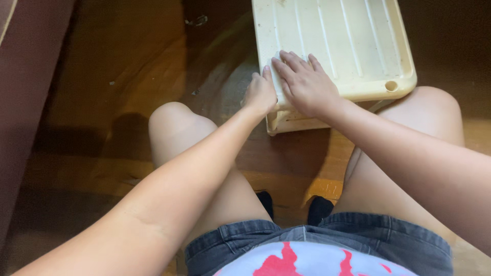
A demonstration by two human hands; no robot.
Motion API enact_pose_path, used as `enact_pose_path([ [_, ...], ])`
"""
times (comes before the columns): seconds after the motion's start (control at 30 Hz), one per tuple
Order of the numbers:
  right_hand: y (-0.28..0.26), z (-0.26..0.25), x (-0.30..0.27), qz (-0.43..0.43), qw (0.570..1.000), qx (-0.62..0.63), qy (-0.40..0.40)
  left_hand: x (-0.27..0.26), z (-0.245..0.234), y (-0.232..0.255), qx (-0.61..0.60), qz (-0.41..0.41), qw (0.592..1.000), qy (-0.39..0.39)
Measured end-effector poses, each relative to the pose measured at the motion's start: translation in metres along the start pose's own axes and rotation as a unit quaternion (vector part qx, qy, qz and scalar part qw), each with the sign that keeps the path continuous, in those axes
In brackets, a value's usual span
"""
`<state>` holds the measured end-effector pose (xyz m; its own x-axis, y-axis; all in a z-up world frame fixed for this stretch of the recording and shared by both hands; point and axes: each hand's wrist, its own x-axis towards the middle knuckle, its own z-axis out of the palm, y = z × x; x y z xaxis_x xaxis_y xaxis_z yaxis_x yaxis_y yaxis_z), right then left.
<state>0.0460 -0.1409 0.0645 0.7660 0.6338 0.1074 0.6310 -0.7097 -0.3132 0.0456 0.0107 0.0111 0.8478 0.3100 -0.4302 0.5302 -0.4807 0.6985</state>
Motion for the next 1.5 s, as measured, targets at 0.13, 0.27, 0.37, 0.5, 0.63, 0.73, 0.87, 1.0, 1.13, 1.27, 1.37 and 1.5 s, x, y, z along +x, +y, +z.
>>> enact_pose_path([
  [0.13, -0.003, 0.002, -0.002, 0.011, 1.0, -0.027, 0.01, -0.022, -0.009, 0.013, 0.077, -0.016, 0.997, 0.011],
  [0.27, -0.008, 0.002, 0.0, 0.022, 0.999, -0.025, 0.013, -0.033, -0.014, 0.021, 0.091, -0.021, 0.995, 0.029],
  [0.37, -0.011, -0.001, -0.001, 0.022, 0.999, -0.027, 0.023, -0.034, -0.015, 0.021, 0.079, -0.014, 0.996, 0.025],
  [0.5, -0.014, -0.005, -0.003, 0.019, 0.999, -0.022, 0.045, -0.033, -0.014, 0.018, 0.083, -0.017, 0.996, 0.028],
  [0.63, -0.013, -0.008, -0.003, 0.021, 0.998, 0.019, 0.05, -0.03, -0.011, 0.017, 0.083, -0.021, 0.996, 0.03],
  [0.73, -0.003, -0.008, 0.002, 0.072, 0.991, 0.095, 0.064, -0.024, -0.011, 0.013, 0.076, -0.04, 0.996, 0.007],
  [0.87, 0.044, -0.012, -0.002, 0.201, 0.95, 0.2, 0.131, -0.021, -0.014, 0.003, -0.029, -0.066, 0.997, -0.032],
  [1.0, 0.127, -0.027, -0.027, 0.345, 0.937, -0.01, 0.056, -0.061, -0.01, -0.007, -0.119, -0.177, 0.977, -0.009],
  [1.13, 0.205, -0.019, -0.03, 0.536, 0.843, -0.001, -0.048, -0.088, -0.001, 0.017, -0.244, -0.26, 0.925, -0.131],
  [1.27, 0.25, -0.011, -0.025, 0.547, 0.825, 0.024, -0.141, -0.074, -0.006, 0.031, -0.377, -0.258, 0.872, -0.172],
  [1.37, 0.236, -0.011, -0.03, 0.395, 0.854, -0.172, -0.293, -0.042, -0.016, 0.013, -0.396, -0.231, 0.88, -0.123],
  [1.5, 0.159, -0.02, -0.046, 0.38, 0.903, 0.098, -0.174, 0.021, -0.033, -0.02, -0.39, -0.124, 0.911, -0.048],
])
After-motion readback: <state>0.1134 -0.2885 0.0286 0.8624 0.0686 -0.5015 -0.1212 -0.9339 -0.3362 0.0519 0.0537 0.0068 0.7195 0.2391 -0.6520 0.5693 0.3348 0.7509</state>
